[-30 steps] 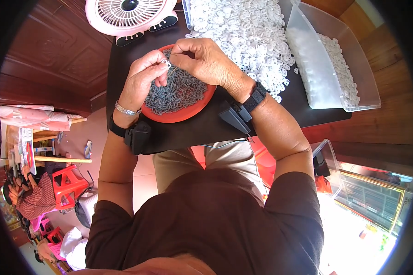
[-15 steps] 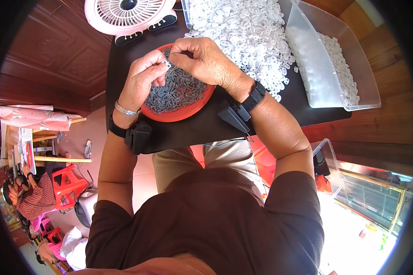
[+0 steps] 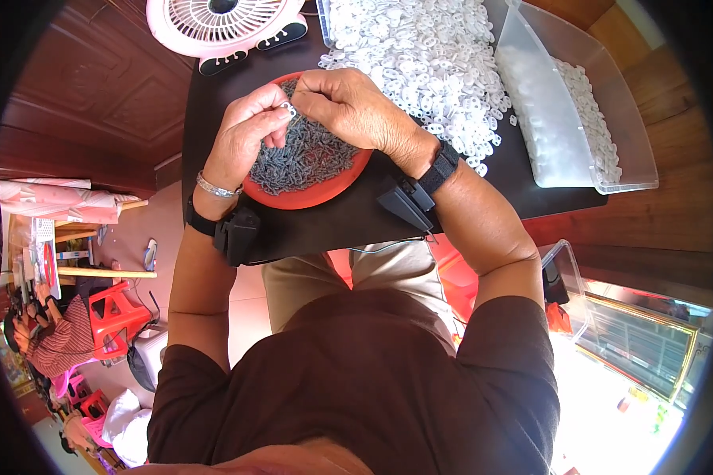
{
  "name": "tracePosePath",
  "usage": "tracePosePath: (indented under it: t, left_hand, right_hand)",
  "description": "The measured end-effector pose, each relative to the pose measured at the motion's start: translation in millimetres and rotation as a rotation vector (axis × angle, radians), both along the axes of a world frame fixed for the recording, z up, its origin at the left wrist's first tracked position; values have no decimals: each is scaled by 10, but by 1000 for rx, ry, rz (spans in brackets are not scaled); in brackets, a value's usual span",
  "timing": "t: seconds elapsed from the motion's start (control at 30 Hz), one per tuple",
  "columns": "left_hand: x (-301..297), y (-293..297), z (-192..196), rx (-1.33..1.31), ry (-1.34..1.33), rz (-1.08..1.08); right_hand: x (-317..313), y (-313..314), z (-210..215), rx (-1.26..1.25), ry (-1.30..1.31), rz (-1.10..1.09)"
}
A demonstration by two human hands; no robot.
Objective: Assembling small white plastic components by inserting metal pins into them.
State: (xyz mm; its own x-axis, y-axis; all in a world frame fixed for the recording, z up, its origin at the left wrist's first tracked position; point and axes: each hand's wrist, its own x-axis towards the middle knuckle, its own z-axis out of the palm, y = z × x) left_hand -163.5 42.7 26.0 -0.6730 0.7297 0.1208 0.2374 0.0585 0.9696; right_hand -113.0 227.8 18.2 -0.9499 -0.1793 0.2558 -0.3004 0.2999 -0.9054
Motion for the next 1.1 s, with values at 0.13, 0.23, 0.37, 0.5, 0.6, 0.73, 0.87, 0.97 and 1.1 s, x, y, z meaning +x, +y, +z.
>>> tracePosePath:
  t: [0.13,0.23,0.37,0.5,0.6,0.73,0.87,0.97,1.1]
  left_hand:
    - [4,0,22,14,5,-4]
    - [-5,-5,28,7,14,-10]
    - [-25,-13,23,35,3,17]
    - [-55,-39,30,41,-46,20]
    - [-54,-38,39,26,-33,32]
    - [-37,-27,35,1,0,50]
    - [-32,-13,13,-9,8,58]
    - [-27,-15,22,-27,20,52]
    - [-27,-13,15,-46,16,51]
  right_hand:
    - [10,-19,0,45,65,-12]
    - [29,-30,32,66,34,-30]
    - [-4,17,6,-26,35,-9]
    - [9,10,39,-72,20,44]
    - [-9,20,33,-133,-4,44]
    - [-10,31,44,-177,-28,61]
    - [-7,27,34,-153,-24,54]
    - [-10,23,17,-147,-21,70]
    - [2,22,56,-67,-6,37]
